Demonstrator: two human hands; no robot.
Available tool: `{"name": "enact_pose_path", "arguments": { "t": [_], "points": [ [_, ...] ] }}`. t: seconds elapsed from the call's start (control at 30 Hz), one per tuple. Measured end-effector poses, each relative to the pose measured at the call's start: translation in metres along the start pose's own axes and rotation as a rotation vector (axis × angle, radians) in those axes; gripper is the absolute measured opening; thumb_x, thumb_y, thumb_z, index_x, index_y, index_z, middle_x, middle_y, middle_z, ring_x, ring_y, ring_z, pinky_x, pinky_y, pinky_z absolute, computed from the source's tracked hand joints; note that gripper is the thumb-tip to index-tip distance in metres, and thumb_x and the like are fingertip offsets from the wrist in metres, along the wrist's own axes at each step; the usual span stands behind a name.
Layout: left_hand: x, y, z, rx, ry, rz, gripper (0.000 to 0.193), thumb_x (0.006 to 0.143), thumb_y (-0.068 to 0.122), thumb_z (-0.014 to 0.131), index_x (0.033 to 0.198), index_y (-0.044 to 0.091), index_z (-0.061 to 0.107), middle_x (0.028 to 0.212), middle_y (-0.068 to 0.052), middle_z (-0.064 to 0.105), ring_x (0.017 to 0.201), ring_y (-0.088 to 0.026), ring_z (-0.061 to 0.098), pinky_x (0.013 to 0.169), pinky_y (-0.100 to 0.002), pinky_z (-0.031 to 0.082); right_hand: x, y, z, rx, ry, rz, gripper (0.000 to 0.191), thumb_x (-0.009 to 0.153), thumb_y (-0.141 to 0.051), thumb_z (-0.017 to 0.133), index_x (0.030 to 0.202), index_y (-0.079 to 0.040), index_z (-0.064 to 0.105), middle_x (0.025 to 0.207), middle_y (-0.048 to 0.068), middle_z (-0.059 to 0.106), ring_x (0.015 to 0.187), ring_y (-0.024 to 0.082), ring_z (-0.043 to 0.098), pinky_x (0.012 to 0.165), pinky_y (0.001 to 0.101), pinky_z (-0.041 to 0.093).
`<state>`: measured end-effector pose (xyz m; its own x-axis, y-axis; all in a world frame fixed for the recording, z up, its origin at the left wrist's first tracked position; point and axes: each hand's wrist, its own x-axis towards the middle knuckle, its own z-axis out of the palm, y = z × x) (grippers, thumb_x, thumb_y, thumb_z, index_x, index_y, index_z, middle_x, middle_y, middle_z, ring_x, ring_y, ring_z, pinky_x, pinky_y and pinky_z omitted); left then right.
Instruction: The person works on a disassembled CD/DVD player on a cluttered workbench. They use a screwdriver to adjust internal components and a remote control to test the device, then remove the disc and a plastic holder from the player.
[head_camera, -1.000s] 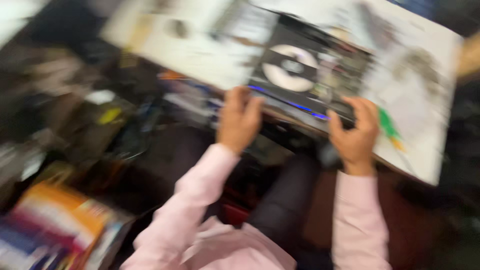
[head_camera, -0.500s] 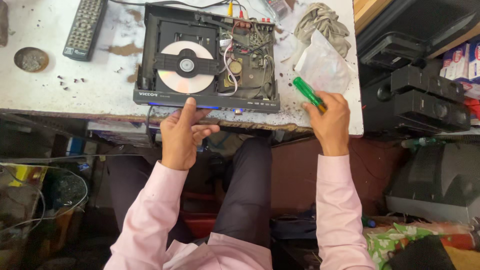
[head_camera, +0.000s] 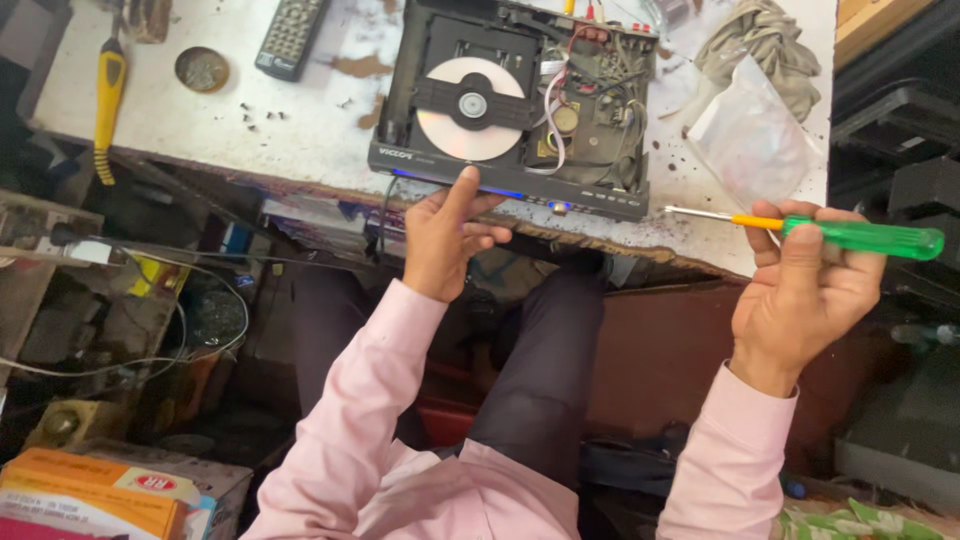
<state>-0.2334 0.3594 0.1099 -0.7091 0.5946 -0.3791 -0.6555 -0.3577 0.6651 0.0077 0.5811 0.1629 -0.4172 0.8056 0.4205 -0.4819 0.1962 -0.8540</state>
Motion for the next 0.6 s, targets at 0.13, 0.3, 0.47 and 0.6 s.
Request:
{"name": "enact_pose_path", "arguments": {
  "t": [0.13, 0.3, 0.47, 0.6],
  "points": [
    [-0.002, 0.000, -0.001, -0.003, 0.027, 0.008, 0.047, 0.092, 0.034, 0.073, 0.109, -0.010, 0.066, 0.098, -0.022, 0.078, 0.054, -0.021, 0.072, 0.043, -0.023, 0.052, -0.016, -0.006, 0.024, 0.025, -0.055, 0.010, 0.017, 0.116, 0.001, 0.068, 0.127, 0.000, 0.054, 0.120, 0.018, 0.069, 0.111, 0.033, 0.073, 0.102, 0.0483, 0.064],
    [-0.004, -0.005, 0.001, 0.019, 0.113, 0.046, 0.052, 0.089, 0.033, 0.078, 0.105, -0.014, 0.065, 0.091, -0.024, 0.074, 0.052, -0.020, 0.070, 0.041, -0.024, 0.050, -0.033, -0.010, 0.051, 0.081, -0.066, 0.028, 0.019, 0.115, 0.000, 0.066, 0.130, -0.001, 0.055, 0.120, 0.019, 0.069, 0.110, 0.032, 0.074, 0.101, 0.0482, 0.064],
    [-0.020, -0.010, -0.002, 0.085, 0.150, 0.122, 0.054, 0.087, 0.032, 0.079, 0.101, -0.017, 0.063, 0.087, -0.023, 0.074, 0.048, -0.018, 0.066, 0.037, -0.024, 0.045, -0.044, -0.020, 0.055, 0.070, -0.078, 0.002, 0.019, 0.116, -0.002, 0.067, 0.131, -0.001, 0.055, 0.119, 0.019, 0.069, 0.109, 0.032, 0.073, 0.100, 0.0482, 0.064],
    [-0.046, -0.017, -0.018, 0.090, 0.134, 0.141, 0.047, 0.088, 0.030, 0.078, 0.101, -0.014, 0.065, 0.088, -0.020, 0.077, 0.049, -0.018, 0.067, 0.039, -0.023, 0.045, -0.045, -0.021, 0.045, 0.086, -0.048, 0.018, 0.017, 0.120, -0.006, 0.067, 0.128, 0.000, 0.054, 0.120, 0.020, 0.069, 0.109, 0.035, 0.074, 0.100, 0.0491, 0.065]
  ]
}}
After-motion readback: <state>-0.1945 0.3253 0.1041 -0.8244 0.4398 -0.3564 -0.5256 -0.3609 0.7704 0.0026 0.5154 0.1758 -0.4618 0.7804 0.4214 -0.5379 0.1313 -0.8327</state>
